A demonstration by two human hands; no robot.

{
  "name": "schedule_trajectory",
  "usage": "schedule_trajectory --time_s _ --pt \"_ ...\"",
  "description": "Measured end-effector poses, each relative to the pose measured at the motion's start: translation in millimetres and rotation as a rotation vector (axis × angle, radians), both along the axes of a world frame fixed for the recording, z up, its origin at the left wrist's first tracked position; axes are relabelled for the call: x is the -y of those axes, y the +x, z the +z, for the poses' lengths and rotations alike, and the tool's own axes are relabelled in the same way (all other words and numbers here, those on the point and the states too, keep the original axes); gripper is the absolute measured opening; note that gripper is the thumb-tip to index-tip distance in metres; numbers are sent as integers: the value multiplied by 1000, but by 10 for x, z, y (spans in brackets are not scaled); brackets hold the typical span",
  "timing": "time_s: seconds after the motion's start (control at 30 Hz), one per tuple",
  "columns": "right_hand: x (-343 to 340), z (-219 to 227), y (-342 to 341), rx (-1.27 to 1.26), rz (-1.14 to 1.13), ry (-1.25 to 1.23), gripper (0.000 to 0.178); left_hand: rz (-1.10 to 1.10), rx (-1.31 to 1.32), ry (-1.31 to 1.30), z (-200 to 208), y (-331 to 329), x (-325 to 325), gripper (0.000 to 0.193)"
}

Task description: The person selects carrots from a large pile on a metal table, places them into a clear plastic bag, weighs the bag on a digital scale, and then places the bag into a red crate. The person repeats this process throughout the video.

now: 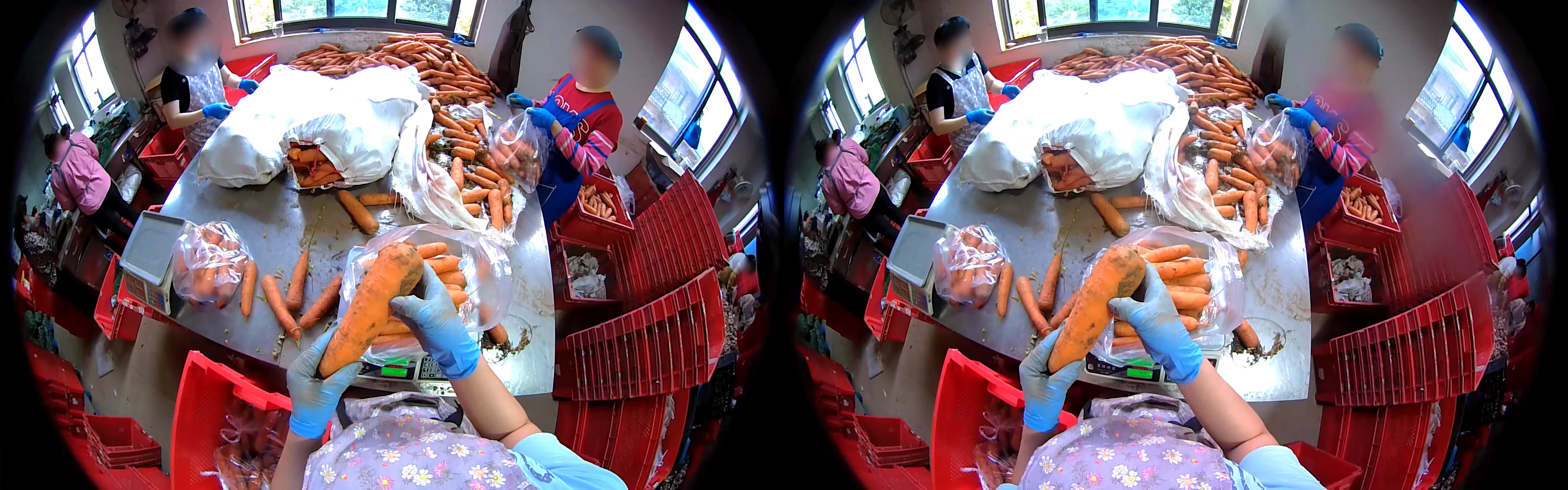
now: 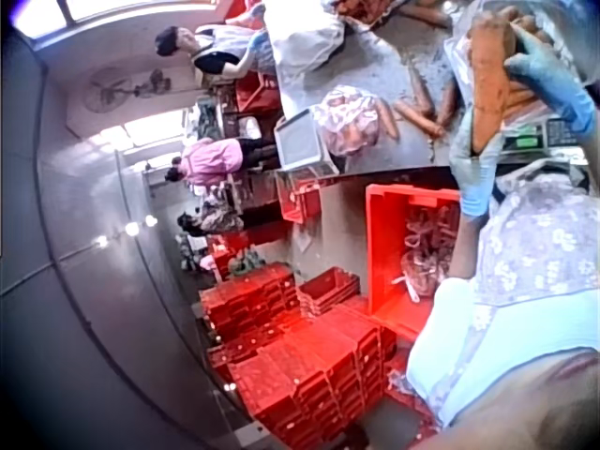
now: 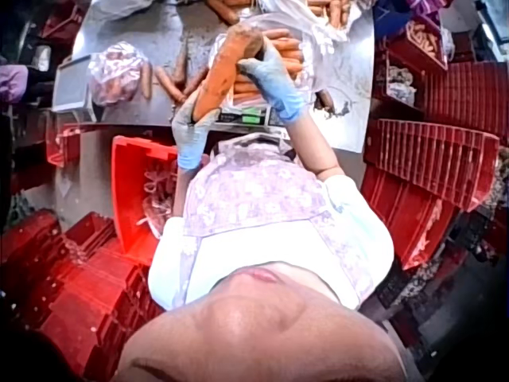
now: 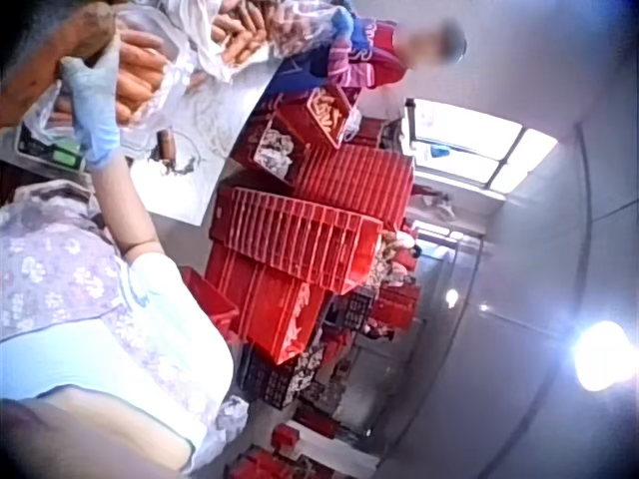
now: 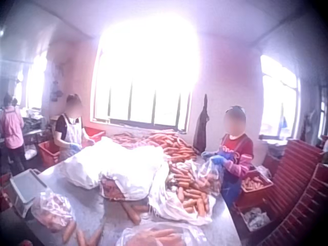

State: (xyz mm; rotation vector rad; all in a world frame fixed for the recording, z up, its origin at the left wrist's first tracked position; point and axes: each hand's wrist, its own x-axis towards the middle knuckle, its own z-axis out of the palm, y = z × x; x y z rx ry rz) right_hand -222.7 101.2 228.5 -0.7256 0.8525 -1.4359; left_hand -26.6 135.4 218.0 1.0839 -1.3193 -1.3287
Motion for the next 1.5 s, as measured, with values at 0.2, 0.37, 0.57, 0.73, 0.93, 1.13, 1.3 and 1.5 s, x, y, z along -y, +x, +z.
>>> schedule_trajectory --time_s 0.2,0.37,0.57,0.73,0.93,1.13,1.3,1.5 --pt "-4 2 31 14 -21 27 62 15 9 -11 1 39 27 53" --pt "41 -24 98 -72 -26 14 59 19 8 -14 -14 122 72 47" --pt "69 -96 291 -127 103 28 46 103 -54 102 -141 408 85 46" --pt "163 23 408 135 127 155 47 140 -48 50 -45 622 116 47" --pt "274 -52 419 134 208 186 46 118 153 -93 166 670 87 58" --pt "266 14 369 142 152 170 44 103 203 -210 198 596 110 58" --pt "278 -9 303 172 129 159 43 102 181 -166 186 537 168 55" --pt "266 -77 327 270 182 144 47 164 -34 26 145 527 190 53"
